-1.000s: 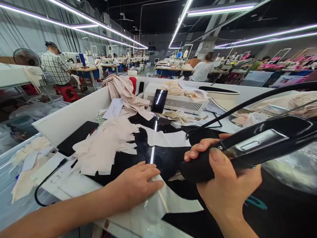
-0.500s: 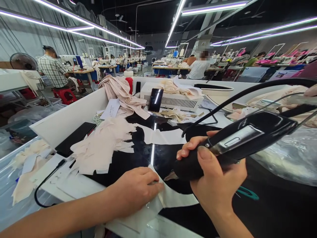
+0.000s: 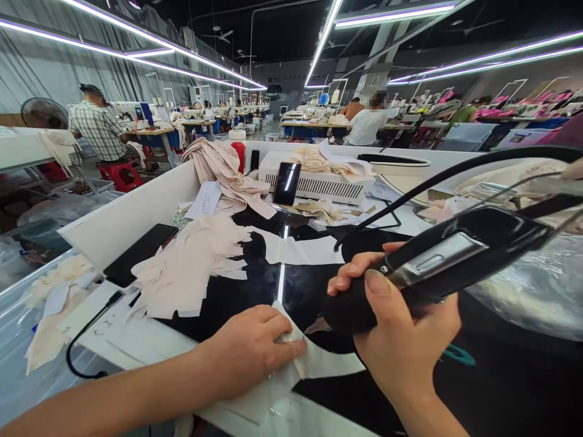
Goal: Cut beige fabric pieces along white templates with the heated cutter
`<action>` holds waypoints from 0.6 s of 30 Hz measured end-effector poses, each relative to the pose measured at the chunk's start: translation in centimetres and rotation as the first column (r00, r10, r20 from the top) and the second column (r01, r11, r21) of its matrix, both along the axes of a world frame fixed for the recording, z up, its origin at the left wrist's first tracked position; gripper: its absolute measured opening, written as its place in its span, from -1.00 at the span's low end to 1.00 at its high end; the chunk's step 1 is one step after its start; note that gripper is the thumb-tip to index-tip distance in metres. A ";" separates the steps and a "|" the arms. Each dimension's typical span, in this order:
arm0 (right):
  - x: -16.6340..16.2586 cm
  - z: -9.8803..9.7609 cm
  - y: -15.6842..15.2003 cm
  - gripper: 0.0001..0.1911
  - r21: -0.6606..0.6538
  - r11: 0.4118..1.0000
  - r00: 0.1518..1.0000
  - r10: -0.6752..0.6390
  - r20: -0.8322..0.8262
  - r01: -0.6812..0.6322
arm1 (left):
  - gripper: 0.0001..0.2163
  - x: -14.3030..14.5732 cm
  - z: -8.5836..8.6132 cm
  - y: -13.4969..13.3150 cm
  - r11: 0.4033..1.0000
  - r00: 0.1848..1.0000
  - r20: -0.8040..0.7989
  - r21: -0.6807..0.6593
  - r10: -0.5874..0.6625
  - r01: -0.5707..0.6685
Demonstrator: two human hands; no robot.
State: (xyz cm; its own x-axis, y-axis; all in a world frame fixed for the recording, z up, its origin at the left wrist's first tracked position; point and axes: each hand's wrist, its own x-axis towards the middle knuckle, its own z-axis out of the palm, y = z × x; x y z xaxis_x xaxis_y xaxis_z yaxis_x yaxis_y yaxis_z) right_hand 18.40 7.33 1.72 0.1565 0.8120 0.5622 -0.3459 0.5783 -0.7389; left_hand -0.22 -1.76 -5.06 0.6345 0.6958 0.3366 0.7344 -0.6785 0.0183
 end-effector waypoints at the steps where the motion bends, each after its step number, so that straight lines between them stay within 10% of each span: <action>1: 0.1 0.1 0.0 -0.57 0.009 1.000 1.000 -0.001 -0.012 0.001 | -0.78 0.0 0.0 0.0 1.000 1.000 -0.001 0.009 0.001 -0.001; 18: 2.2 1.2 -0.8 -0.59 -0.019 0.999 0.997 -0.046 -0.055 0.045 | -0.74 0.0 0.7 -0.2 0.994 0.995 0.091 0.106 -0.028 0.018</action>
